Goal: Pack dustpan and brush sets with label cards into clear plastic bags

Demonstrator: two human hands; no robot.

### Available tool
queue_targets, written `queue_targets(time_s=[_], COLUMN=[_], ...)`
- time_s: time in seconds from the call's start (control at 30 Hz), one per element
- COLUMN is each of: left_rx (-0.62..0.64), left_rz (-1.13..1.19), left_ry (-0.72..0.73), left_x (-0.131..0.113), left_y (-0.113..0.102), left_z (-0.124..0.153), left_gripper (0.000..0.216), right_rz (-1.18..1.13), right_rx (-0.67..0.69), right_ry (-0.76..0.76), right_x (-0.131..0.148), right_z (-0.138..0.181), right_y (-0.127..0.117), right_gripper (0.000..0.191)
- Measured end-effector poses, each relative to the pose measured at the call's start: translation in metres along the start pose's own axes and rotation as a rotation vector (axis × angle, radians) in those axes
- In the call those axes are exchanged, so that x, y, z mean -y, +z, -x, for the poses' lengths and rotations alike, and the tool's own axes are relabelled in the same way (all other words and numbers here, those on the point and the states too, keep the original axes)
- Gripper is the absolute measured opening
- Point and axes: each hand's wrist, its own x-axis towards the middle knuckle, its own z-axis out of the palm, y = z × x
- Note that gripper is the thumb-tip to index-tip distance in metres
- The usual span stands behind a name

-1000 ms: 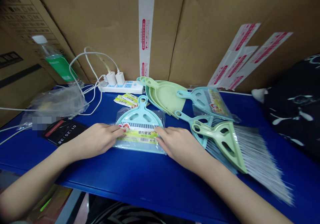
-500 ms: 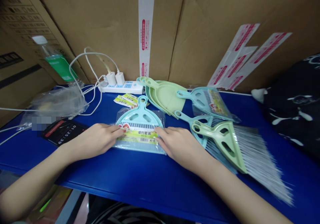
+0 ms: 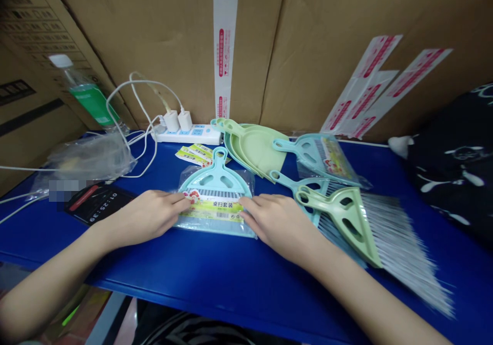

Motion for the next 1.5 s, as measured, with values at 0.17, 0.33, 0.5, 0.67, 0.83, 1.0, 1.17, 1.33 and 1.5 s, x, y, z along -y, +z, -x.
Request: queue_targets(time_s=[0.17, 0.33, 0.5, 0.67, 0.83, 1.0, 1.17, 1.33, 1.5], left_rx=[-0.014, -0.02, -0.021, -0.03, -0.009, -0.015, -0.026, -0.023, 0.013], left_rz=[0.0, -0.004, 0.011, 0.008, 0.002, -0.003, -0.005, -0.002, -0.002], left_ry=[0.002, 0.005, 0.003, 0.005, -0.001, 0.003, 0.01, 0.004, -0.003], left_x=[0.0006, 0.0011, 0.0012, 0.0012, 0.0006, 0.0009, 0.0013, 0.0005, -0.0002], left_y=[0.0016, 0.0018, 0.0027, 0.0027, 0.0016, 0.0022, 0.0032, 0.0017, 0.0001], left_z=[0.0002, 0.0002, -0.0002, -0.0005, 0.0003, -0.0002, 0.0002, 0.0003, -0.0004], left_gripper=[0.019, 0.018, 0.017, 0.018, 0.018, 0.02, 0.019, 0.019, 0.019], right_rz=[-0.023, -0.073, -0.116, -0.154, -0.167, -0.165, -0.165, -0.169, -0.164], right_rx=[-0.065, -0.06, -0.058, -0.02, -0.015, -0.03, -0.044, -0.05, -0.044], right_ry=[-0.062, -0.092, -0.071, -0.053, -0.043, -0.047, -0.05, -0.055, -0.053], right_x=[0.003, 0.0038, 0.0025, 0.0021, 0.0019, 0.0023, 0.0023, 0.0028, 0.0027], right_z=[-0.002, -0.0007, 0.0, -0.0001, 0.0013, 0.0023, 0.0012, -0.0001, 0.0008], right_y=[-0.0013, 0.0023, 0.0018, 0.0002, 0.0004, 0.0004, 0.0018, 0.0016, 0.0011], right_gripper=[0.036, 0.033, 0.037, 0.035, 0.029, 0.029, 0.029, 0.027, 0.027])
